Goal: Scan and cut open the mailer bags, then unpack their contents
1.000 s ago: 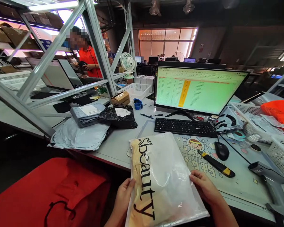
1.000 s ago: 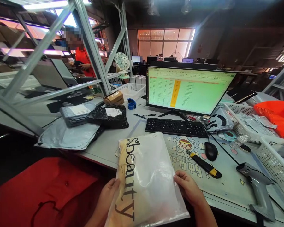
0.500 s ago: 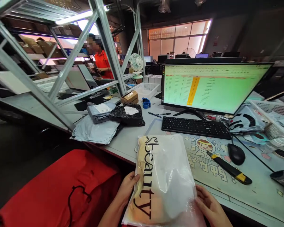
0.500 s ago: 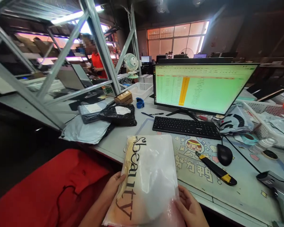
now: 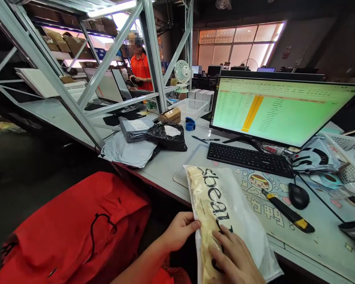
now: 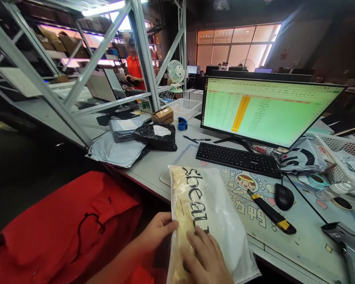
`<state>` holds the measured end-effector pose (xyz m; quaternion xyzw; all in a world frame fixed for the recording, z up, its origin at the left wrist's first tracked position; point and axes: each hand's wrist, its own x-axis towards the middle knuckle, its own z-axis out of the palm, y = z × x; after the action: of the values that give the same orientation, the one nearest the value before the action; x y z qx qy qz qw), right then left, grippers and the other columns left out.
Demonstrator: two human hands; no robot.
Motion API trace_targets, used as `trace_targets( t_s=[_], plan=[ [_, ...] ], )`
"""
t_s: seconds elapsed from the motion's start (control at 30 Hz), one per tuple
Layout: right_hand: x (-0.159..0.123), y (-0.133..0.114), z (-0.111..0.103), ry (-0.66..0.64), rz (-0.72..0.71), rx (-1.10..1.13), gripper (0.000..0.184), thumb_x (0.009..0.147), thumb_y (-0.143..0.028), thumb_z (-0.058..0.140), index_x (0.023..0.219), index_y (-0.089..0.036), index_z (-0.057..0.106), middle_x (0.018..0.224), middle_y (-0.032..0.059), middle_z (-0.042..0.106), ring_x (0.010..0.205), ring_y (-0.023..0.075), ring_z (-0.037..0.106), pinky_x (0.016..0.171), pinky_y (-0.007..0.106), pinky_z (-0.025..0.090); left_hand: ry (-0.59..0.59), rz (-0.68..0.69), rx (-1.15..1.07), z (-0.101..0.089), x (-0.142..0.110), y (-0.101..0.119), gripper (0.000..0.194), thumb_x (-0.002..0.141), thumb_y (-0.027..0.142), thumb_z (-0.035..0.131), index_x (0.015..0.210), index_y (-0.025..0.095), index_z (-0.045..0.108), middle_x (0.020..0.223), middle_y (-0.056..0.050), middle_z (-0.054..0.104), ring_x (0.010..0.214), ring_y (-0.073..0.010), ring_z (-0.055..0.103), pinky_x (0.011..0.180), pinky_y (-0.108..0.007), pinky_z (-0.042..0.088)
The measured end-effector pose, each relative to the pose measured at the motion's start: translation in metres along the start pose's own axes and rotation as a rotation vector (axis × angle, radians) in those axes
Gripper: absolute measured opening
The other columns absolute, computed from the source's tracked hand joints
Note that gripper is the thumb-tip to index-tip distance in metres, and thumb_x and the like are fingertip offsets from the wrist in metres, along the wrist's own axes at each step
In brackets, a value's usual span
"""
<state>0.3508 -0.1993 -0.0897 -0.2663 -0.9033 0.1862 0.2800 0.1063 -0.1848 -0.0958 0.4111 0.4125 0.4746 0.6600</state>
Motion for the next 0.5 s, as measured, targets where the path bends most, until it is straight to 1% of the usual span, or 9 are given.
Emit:
trace_targets(
  t_s=[0.03, 0.07, 0.13, 0.2, 0.27, 0.3, 0.37, 0.43, 0.5],
  plan=[
    [0.013, -0.004, -0.004, 0.007, -0.069, -0.126, 0.073, 0.088, -0.043, 0.075, 0.154, -0.039, 0.045, 0.148, 0.0075, 0.053, 0.13, 0.0436, 0.055, 0.095, 0.058, 0.057, -0.039, 0.026, 0.034, 0.004, 0.0, 0.005, 0.055, 0.076, 0.064, 0.077, 0.103, 0.016, 0.081, 0.102, -0.011, 0.078, 0.095, -0.0307, 0.068, 0.095, -0.04, 0.051],
    [0.025, -0.007, -0.008, 0.024, -0.088, -0.209, 0.075, 0.087, -0.044, 0.074, 0.155, -0.033, 0.044, 0.148, 0.0098, 0.053, 0.131, 0.0428, 0.055, 0.096, 0.056, 0.055, -0.067, 0.056, 0.087, 0.007, 0.0, 0.008, 0.054, 0.08, 0.064, 0.073, 0.105, 0.017, 0.08, 0.104, -0.011, 0.077, 0.097, -0.0311, 0.067, 0.096, -0.039, 0.05],
    [0.044, -0.012, -0.015, 0.028, -0.082, -0.293, 0.068, 0.086, -0.04, 0.071, 0.15, -0.027, 0.05, 0.147, 0.0108, 0.055, 0.131, 0.0398, 0.054, 0.1, 0.053, 0.05, -0.082, 0.117, 0.245, 0.008, 0.0, 0.012, 0.052, 0.086, 0.064, 0.065, 0.103, 0.016, 0.079, 0.101, -0.01, 0.075, 0.097, -0.0291, 0.064, 0.093, -0.035, 0.048],
    [0.056, -0.014, -0.015, 0.019, -0.062, -0.308, 0.057, 0.084, -0.031, 0.069, 0.14, -0.026, 0.057, 0.141, 0.0086, 0.06, 0.129, 0.0356, 0.055, 0.104, 0.049, 0.045, -0.058, 0.179, 0.437, 0.004, -0.001, 0.012, 0.054, 0.09, 0.066, 0.057, 0.088, 0.015, 0.075, 0.087, -0.008, 0.071, 0.085, -0.0227, 0.059, 0.08, -0.03, 0.045],
    [0.064, -0.013, -0.008, 0.016, -0.007, -0.28, 0.049, 0.083, -0.023, 0.068, 0.131, -0.027, 0.06, 0.132, 0.0053, 0.064, 0.124, 0.0312, 0.055, 0.104, 0.047, 0.04, -0.033, 0.228, 0.606, -0.003, -0.002, 0.008, 0.056, 0.093, 0.066, 0.05, 0.074, 0.015, 0.065, 0.074, -0.003, 0.06, 0.072, -0.0158, 0.048, 0.069, -0.026, 0.036],
    [0.067, -0.012, -0.002, 0.022, 0.022, -0.26, 0.043, 0.084, -0.02, 0.067, 0.126, -0.026, 0.062, 0.125, 0.0039, 0.065, 0.12, 0.029, 0.056, 0.104, 0.046, 0.039, -0.032, 0.247, 0.67, -0.006, -0.002, 0.006, 0.056, 0.095, 0.065, 0.047, 0.07, 0.016, 0.059, 0.071, -0.001, 0.055, 0.069, -0.0137, 0.043, 0.066, -0.025, 0.032],
    [0.072, -0.008, 0.01, 0.039, 0.057, -0.242, 0.027, 0.084, -0.015, 0.069, 0.11, -0.023, 0.064, 0.11, 0.0027, 0.066, 0.108, 0.0261, 0.057, 0.099, 0.044, 0.037, -0.056, 0.274, 0.745, -0.012, -0.001, 0.0, 0.055, 0.098, 0.062, 0.043, 0.068, 0.016, 0.05, 0.07, 0.001, 0.049, 0.067, -0.0119, 0.038, 0.064, -0.025, 0.027],
    [0.077, -0.004, 0.022, 0.063, 0.055, -0.235, 0.014, 0.085, -0.012, 0.07, 0.092, -0.021, 0.062, 0.095, 0.002, 0.063, 0.095, 0.024, 0.055, 0.094, 0.042, 0.036, -0.066, 0.279, 0.761, -0.016, -0.001, -0.005, 0.054, 0.099, 0.061, 0.039, 0.069, 0.017, 0.046, 0.071, 0.002, 0.046, 0.068, -0.0115, 0.037, 0.064, -0.026, 0.026],
    [0.081, 0.0, 0.03, 0.089, 0.033, -0.205, 0.014, 0.087, -0.01, 0.067, 0.083, -0.021, 0.058, 0.086, 0.0007, 0.06, 0.089, 0.0226, 0.052, 0.094, 0.042, 0.035, -0.038, 0.277, 0.769, -0.02, -0.001, -0.009, 0.054, 0.1, 0.062, 0.038, 0.069, 0.017, 0.043, 0.07, 0.002, 0.044, 0.067, -0.0115, 0.036, 0.064, -0.026, 0.026]
  ],
)
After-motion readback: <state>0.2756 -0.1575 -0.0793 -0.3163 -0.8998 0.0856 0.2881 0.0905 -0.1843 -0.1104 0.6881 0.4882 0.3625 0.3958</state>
